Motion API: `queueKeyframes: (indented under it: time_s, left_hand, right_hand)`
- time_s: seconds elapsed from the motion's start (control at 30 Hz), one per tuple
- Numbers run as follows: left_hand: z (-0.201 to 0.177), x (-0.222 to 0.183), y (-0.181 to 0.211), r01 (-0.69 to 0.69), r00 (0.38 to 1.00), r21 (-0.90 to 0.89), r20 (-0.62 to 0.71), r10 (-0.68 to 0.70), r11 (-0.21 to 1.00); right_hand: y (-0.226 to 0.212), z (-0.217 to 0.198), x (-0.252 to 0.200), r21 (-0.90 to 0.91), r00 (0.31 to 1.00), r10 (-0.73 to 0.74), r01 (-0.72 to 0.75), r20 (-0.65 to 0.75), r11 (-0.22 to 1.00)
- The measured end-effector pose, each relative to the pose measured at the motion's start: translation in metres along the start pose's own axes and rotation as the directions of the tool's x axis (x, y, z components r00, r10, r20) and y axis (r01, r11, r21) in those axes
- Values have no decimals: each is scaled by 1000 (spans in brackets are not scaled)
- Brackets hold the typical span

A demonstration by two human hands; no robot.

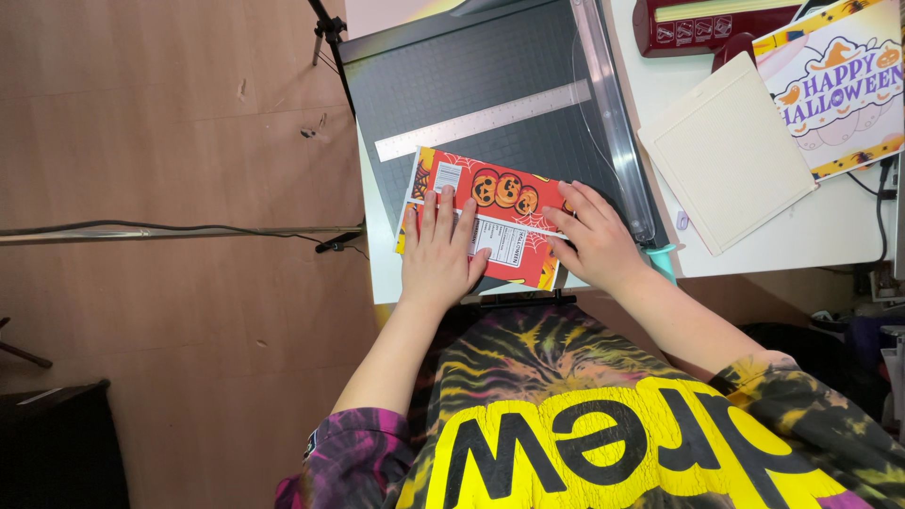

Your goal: The person prepares a custom printed paper sleeve by folding it and applying double-sided adhesive tape from a roll, then cutting the tape with scissors to secure the folds.

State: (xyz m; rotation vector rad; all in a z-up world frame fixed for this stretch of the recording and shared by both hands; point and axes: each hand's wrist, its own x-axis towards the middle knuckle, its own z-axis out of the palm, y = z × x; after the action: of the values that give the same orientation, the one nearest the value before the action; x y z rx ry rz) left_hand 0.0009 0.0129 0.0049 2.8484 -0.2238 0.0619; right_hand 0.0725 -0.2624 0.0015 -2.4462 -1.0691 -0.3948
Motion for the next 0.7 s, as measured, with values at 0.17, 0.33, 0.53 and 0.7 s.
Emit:
queueKeyframes:
  time_s: [0.17, 0.33, 0.53, 0.7]
  left_hand:
    - [2, 0, 0, -1, 1000, 12, -26, 1, 1000]
    - [2, 0, 0, 1, 1000, 5, -23, -1, 1000]
    - [3, 0, 0, 1, 1000, 11, -20, -1, 1000]
    - [-20, 3, 7, -42, 998, -34, -40, 41, 999]
  right_hand:
    - [2, 5, -4, -22, 1000, 11, -10, 16, 1000]
    - [1, 6, -5, -28, 999, 39, -38, 32, 999]
    - [-1, 11, -7, -84, 999, 40, -38, 22, 996]
    - [0, 3, 4, -140, 993, -59, 45, -98, 989]
